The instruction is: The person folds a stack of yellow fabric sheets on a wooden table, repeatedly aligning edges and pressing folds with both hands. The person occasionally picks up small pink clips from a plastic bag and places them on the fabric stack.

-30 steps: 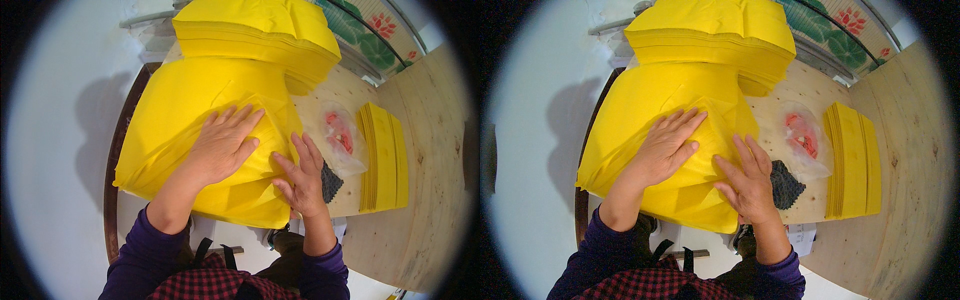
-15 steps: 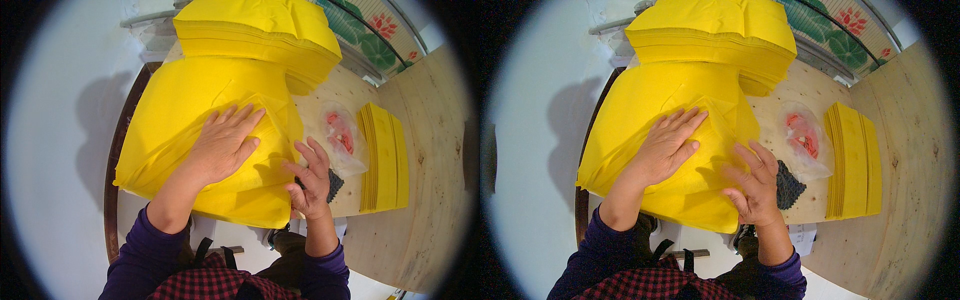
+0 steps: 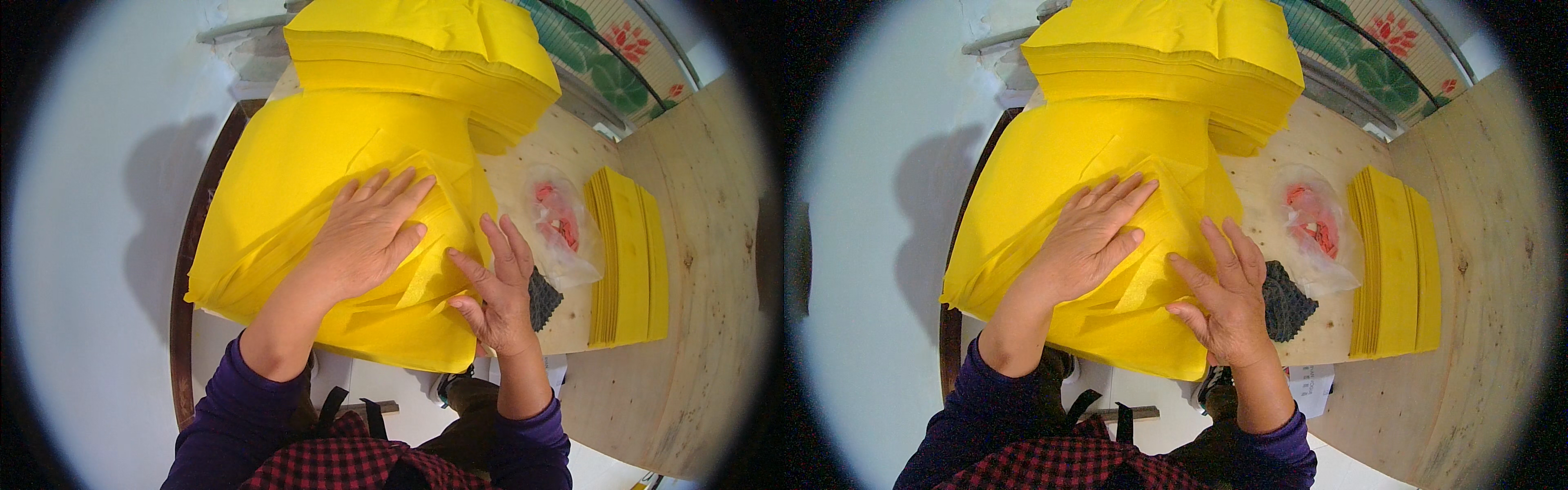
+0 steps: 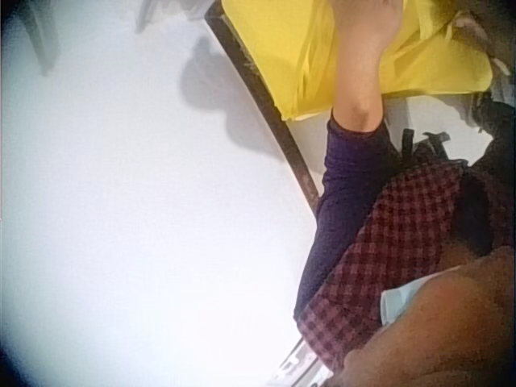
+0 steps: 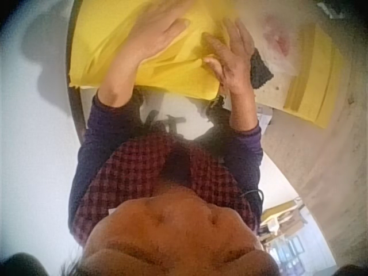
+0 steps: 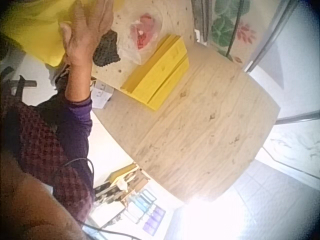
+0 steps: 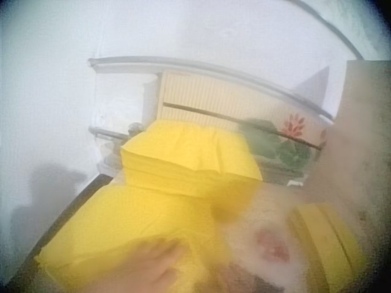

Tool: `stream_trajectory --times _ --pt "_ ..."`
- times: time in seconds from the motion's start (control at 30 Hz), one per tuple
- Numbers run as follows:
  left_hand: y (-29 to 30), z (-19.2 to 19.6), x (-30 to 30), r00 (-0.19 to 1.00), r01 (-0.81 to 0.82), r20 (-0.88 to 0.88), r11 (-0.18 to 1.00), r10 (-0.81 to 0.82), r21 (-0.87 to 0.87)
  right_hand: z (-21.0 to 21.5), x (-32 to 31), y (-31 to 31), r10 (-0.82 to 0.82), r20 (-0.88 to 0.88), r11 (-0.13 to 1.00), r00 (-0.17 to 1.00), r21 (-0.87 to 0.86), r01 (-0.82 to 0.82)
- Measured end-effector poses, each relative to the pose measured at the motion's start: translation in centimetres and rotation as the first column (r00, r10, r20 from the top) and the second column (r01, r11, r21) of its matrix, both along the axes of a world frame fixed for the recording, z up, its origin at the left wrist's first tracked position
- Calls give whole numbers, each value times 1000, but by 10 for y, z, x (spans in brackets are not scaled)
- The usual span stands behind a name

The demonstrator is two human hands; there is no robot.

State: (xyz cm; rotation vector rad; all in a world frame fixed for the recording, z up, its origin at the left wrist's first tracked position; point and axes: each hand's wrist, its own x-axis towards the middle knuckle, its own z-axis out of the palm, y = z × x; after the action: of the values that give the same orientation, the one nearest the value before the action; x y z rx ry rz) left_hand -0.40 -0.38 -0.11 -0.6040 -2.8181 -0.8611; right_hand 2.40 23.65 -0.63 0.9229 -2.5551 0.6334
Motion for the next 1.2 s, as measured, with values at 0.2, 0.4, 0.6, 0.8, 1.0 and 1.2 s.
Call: stream_trajectory --times 0.2,0.4,0.6,0.8,1.0,1.2 --pt "0 1 1 1000 -2 3 1000 2 -6 -1 -2 8 107 -13 994 994 -37 -107" --pt "0 1 1 1000 1 6 1000 -1 -5 -2 -4 4 56 6 984 998 -172 -54" --pt "1 1 1 1000 -3 8 1000 3 -13 -2 -3 -2 9 42 988 999 -153 -2" --pt "1 2 2 1000 -12 15 1000 13 -21 -1 -5 -3 6 40 989 999 -150 0" --pt "0 1 0 1000 -5 17 1000 6 -21 -1 -4 -9 -33 42 997 999 -74 36" --pt "0 1 2 1000 -8 18 1000 8 -18 2 -1 -4 0 26 1000 1000 0 0"
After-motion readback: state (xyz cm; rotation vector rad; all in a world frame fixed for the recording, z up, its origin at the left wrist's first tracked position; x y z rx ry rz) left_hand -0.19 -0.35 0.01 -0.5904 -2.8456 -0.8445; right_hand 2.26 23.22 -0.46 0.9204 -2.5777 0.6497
